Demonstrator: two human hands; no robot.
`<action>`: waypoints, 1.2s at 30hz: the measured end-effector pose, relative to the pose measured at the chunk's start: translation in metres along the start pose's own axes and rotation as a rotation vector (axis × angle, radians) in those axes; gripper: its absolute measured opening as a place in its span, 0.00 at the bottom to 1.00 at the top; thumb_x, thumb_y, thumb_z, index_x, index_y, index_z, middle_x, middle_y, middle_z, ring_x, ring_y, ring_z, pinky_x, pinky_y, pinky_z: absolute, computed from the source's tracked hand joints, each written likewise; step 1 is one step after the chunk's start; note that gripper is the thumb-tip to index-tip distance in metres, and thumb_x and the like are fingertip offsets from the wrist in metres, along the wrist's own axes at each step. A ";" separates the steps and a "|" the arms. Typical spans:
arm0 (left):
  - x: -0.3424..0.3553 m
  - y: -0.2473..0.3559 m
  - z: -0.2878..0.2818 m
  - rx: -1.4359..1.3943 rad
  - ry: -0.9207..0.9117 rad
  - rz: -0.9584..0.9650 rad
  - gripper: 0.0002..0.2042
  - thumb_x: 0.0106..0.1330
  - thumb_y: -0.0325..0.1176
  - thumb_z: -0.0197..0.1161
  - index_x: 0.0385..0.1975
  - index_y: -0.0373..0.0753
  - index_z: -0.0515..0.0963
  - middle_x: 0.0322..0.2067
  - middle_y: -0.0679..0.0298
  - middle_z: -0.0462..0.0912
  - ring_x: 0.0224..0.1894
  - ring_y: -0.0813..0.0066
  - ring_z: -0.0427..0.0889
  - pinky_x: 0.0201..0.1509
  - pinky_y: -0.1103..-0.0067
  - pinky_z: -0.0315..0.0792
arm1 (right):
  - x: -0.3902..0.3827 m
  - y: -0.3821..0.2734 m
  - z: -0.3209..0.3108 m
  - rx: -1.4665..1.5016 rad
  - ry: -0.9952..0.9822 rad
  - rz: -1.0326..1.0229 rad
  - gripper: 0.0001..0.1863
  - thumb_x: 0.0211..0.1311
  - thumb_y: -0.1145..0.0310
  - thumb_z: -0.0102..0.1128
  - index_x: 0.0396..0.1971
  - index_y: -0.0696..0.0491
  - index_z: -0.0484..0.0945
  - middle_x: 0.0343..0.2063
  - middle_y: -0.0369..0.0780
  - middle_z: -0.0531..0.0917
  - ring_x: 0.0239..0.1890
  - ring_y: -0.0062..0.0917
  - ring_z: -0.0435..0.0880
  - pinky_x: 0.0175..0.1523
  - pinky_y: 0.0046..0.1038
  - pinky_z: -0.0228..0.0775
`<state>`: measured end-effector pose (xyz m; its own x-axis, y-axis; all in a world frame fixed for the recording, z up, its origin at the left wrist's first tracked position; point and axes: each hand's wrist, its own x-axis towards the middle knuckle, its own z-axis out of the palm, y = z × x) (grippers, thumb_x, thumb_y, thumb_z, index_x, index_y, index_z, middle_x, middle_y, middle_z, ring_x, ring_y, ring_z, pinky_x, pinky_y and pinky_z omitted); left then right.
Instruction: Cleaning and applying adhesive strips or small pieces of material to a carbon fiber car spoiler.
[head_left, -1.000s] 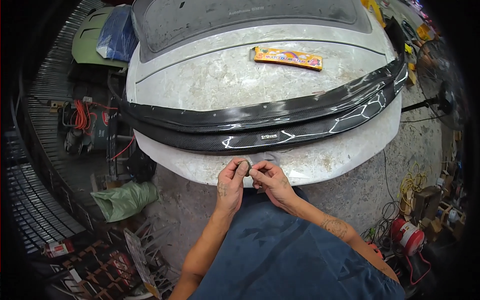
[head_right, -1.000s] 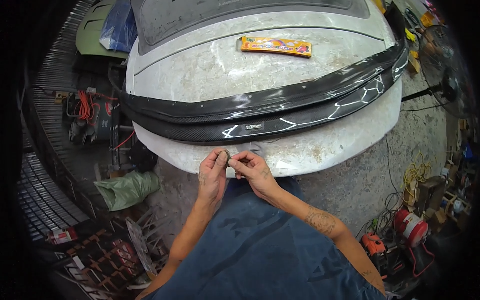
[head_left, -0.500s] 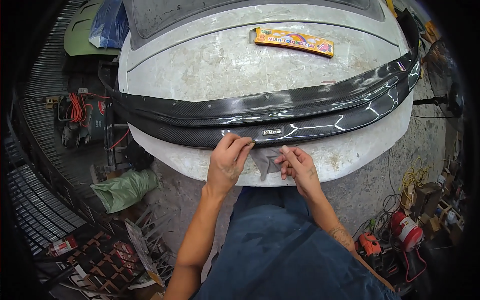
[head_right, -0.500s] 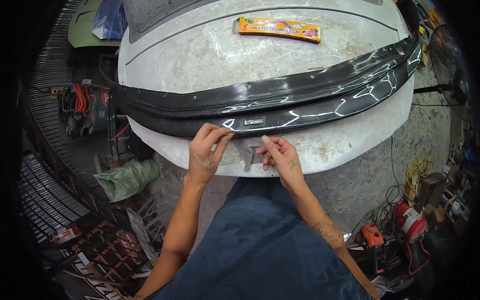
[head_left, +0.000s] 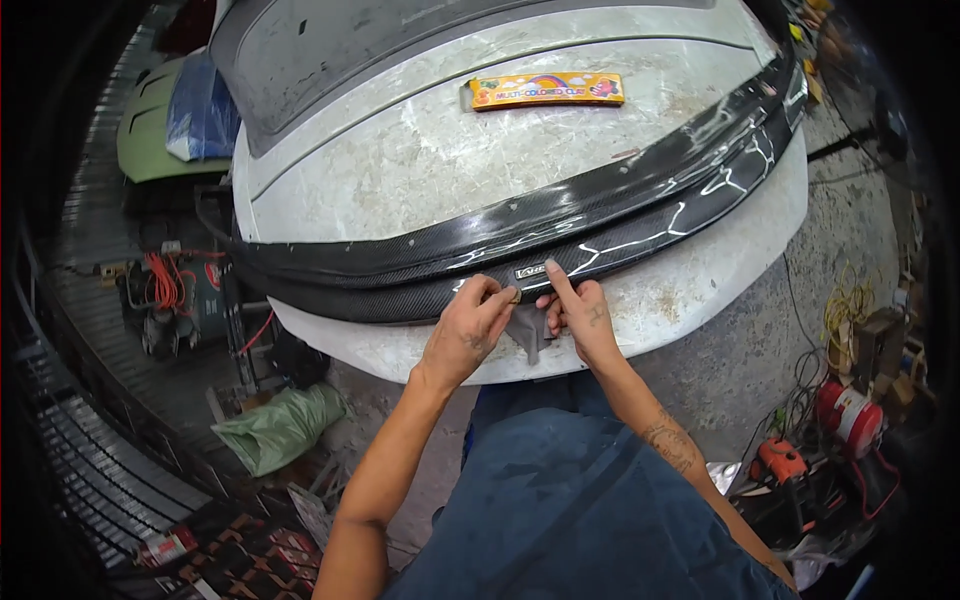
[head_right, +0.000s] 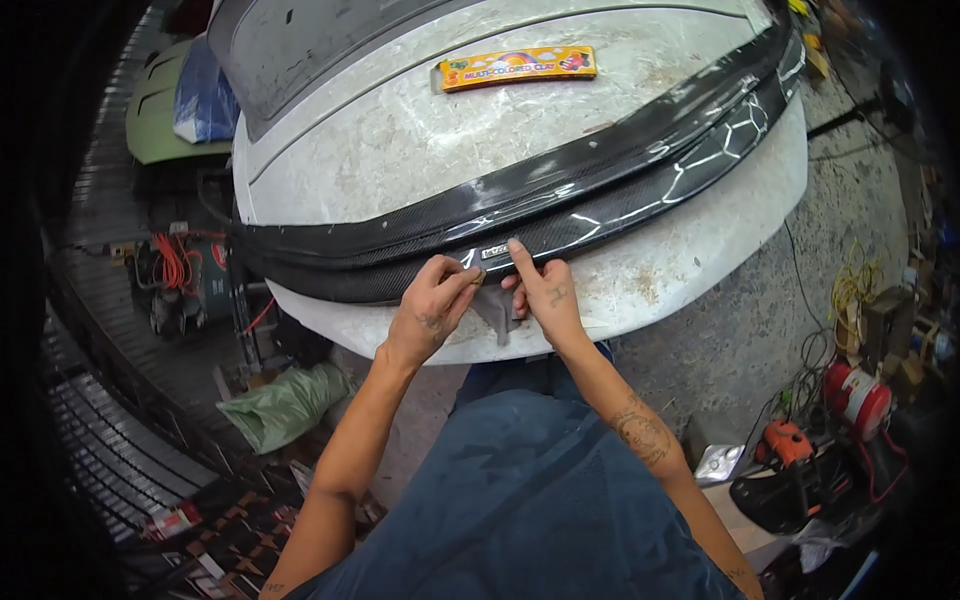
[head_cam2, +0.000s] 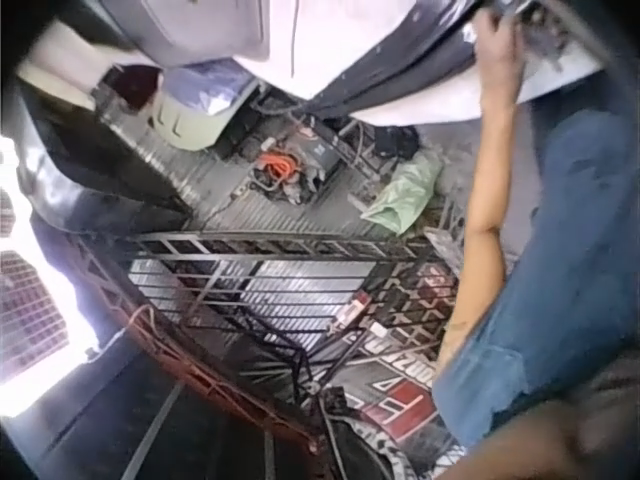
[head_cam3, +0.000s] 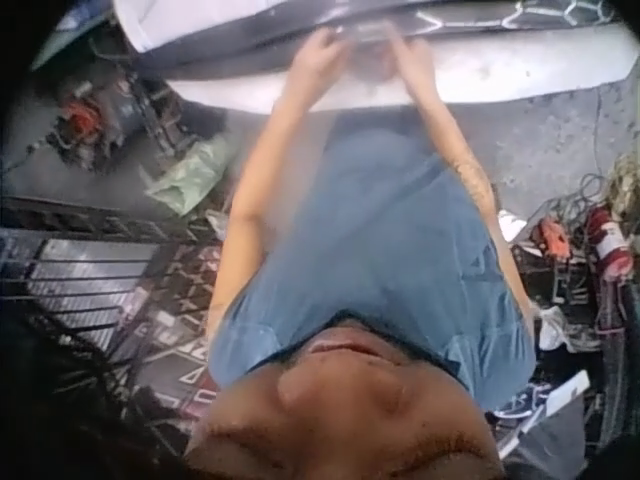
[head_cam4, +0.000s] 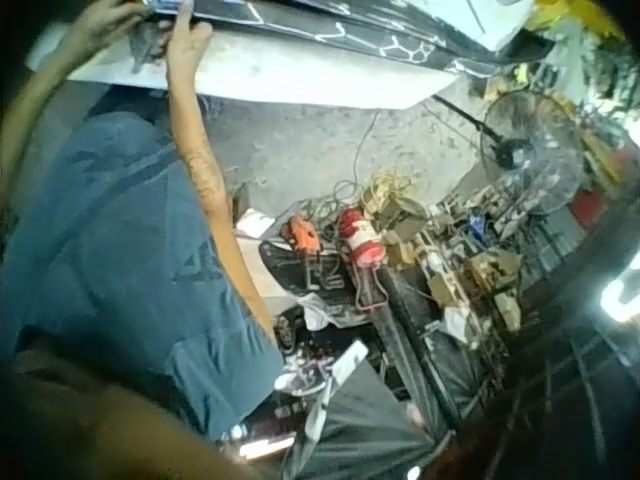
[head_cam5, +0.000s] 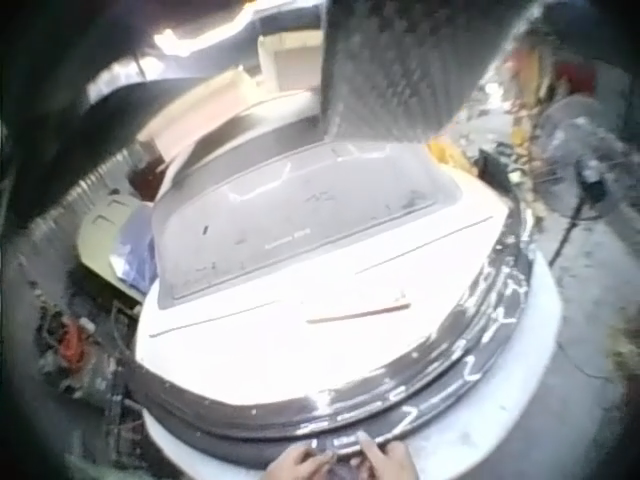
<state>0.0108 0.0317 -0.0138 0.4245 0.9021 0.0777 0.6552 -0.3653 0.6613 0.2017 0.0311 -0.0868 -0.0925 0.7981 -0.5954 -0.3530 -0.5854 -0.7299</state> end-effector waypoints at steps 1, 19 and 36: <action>0.000 -0.004 -0.001 -0.005 -0.016 0.019 0.14 0.62 0.20 0.69 0.47 0.29 0.81 0.38 0.53 0.78 0.40 0.57 0.80 0.44 0.68 0.78 | -0.001 -0.002 0.003 0.002 0.027 0.021 0.31 0.69 0.44 0.64 0.22 0.60 0.81 0.16 0.39 0.81 0.12 0.17 0.74 0.17 0.22 0.68; 0.027 -0.035 -0.013 0.214 -0.336 0.497 0.16 0.57 0.19 0.58 0.47 0.24 0.75 0.40 0.51 0.73 0.44 0.55 0.76 0.51 0.66 0.74 | -0.005 -0.006 0.035 0.032 0.383 -0.067 0.24 0.64 0.53 0.71 0.19 0.59 0.82 0.12 0.40 0.80 0.10 0.19 0.73 0.16 0.22 0.62; 0.028 -0.040 -0.011 0.192 -0.226 0.574 0.09 0.65 0.21 0.63 0.44 0.29 0.79 0.34 0.53 0.74 0.38 0.56 0.78 0.43 0.68 0.75 | -0.008 -0.010 0.035 0.006 0.392 -0.065 0.29 0.63 0.50 0.72 0.14 0.60 0.80 0.12 0.43 0.81 0.10 0.21 0.74 0.16 0.22 0.64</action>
<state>-0.0100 0.0740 -0.0301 0.8480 0.4879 0.2068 0.3760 -0.8290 0.4140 0.1729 0.0357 -0.0633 0.2923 0.7180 -0.6316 -0.3515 -0.5336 -0.7692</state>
